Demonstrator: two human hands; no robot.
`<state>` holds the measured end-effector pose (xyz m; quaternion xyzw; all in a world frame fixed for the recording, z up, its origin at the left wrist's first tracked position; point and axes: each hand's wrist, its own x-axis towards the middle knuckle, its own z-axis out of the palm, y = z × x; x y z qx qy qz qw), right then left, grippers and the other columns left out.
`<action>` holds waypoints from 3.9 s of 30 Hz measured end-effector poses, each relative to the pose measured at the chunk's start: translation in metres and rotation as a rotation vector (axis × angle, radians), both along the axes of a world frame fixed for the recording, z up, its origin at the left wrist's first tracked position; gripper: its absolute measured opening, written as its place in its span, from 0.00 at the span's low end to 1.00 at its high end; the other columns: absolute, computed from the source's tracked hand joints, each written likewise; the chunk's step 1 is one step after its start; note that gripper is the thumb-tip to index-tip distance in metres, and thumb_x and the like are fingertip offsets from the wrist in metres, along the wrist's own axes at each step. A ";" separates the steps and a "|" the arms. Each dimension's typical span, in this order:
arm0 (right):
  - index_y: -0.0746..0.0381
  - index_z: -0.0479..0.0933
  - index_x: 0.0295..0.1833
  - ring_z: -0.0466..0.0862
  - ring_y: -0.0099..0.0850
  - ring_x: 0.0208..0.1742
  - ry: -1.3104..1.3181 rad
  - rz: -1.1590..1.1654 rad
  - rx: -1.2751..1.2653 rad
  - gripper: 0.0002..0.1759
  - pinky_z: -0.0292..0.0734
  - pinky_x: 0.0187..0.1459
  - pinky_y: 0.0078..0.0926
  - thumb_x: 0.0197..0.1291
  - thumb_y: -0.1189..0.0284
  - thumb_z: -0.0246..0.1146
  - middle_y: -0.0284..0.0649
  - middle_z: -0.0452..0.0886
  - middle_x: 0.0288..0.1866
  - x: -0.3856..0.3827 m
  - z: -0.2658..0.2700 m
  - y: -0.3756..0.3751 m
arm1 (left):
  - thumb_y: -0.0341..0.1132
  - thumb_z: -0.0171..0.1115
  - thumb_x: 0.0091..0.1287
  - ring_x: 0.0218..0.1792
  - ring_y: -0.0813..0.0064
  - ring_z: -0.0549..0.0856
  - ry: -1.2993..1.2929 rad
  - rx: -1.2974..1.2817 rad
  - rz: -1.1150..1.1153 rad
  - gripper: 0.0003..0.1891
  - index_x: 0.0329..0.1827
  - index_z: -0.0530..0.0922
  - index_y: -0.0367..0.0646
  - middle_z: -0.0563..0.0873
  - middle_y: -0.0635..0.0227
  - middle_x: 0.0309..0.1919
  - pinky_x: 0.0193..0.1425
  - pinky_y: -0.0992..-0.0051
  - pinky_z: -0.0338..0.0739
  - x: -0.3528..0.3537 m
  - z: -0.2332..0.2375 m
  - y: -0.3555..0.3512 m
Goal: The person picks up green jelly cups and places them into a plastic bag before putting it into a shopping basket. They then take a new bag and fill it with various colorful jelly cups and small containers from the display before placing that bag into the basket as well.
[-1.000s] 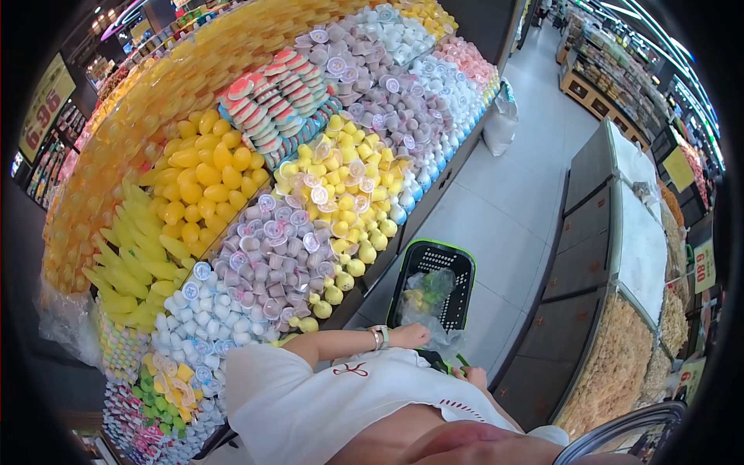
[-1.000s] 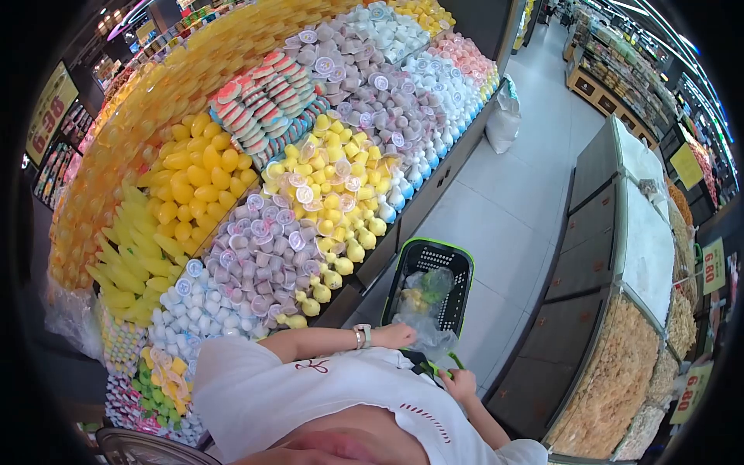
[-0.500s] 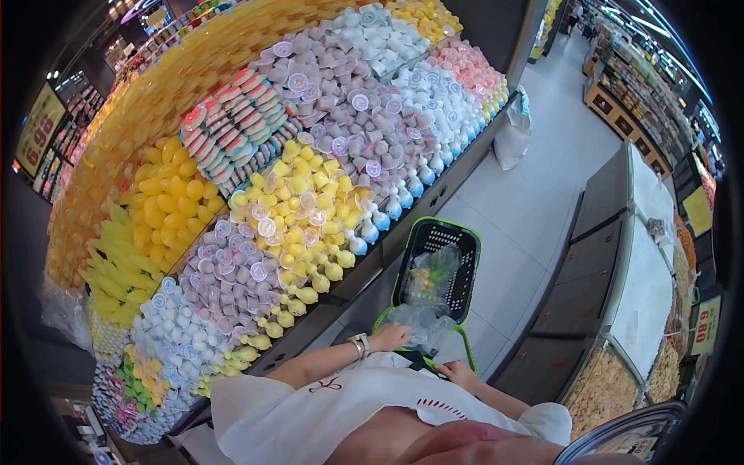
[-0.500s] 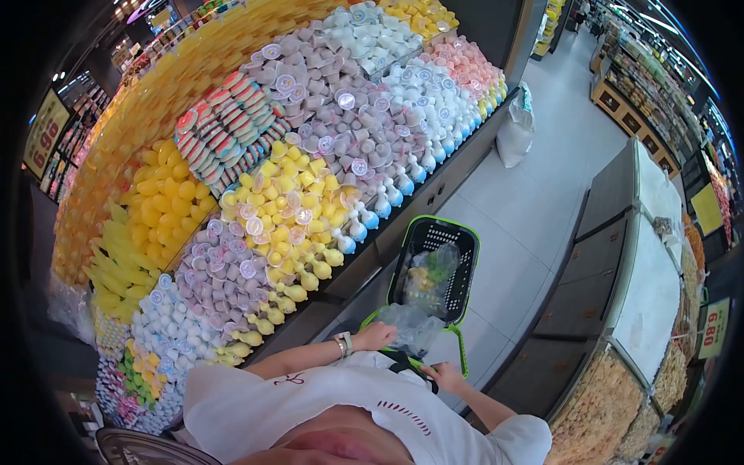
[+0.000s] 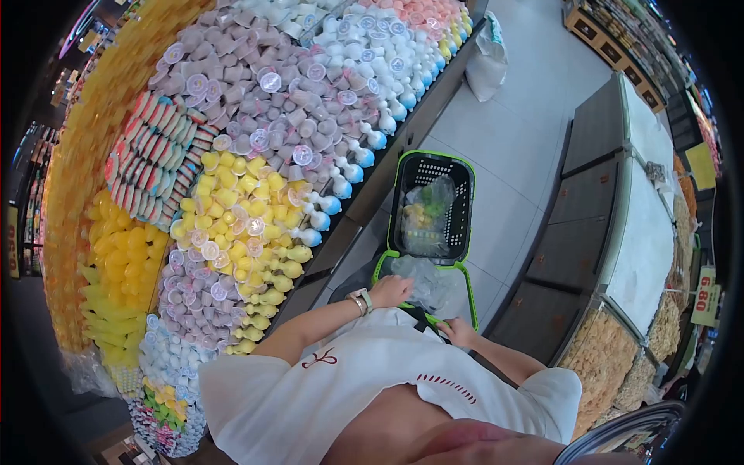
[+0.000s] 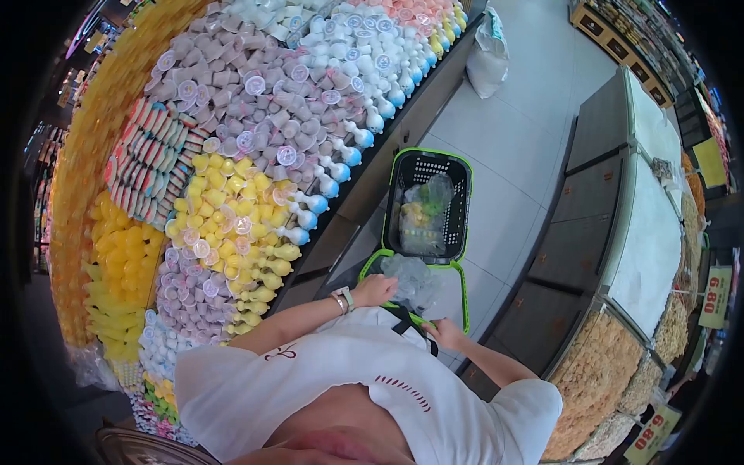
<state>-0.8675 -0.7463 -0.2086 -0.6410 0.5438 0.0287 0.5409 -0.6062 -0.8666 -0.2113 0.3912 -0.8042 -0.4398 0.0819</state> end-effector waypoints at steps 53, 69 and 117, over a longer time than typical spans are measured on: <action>0.54 0.70 0.60 0.72 0.49 0.60 0.379 0.753 -0.247 0.34 0.68 0.60 0.41 0.47 0.54 0.68 0.49 0.68 0.65 -0.094 -0.131 -0.562 | 0.44 0.48 0.71 0.37 0.73 0.83 0.585 1.057 1.031 0.18 0.28 0.76 0.40 0.86 0.58 0.38 0.41 0.78 0.76 -0.175 -0.151 -0.309; 0.72 0.67 0.55 0.78 0.54 0.49 0.022 0.124 -0.468 0.32 0.72 0.52 0.47 0.54 0.56 0.61 0.60 0.78 0.46 0.060 -0.103 -0.497 | 0.46 0.50 0.69 0.26 0.74 0.85 0.748 0.719 1.772 0.20 0.32 0.80 0.38 0.86 0.62 0.28 0.29 0.80 0.74 -0.070 -0.071 -0.155; 0.63 0.81 0.38 0.84 0.41 0.43 0.470 1.092 -0.643 0.09 0.82 0.42 0.36 0.51 0.75 0.59 0.46 0.83 0.41 -0.032 -0.327 -0.678 | 0.32 0.59 0.59 0.43 0.60 0.80 -0.059 -0.089 1.148 0.09 0.41 0.79 0.41 0.82 0.63 0.37 0.45 0.66 0.77 -0.043 0.017 -0.227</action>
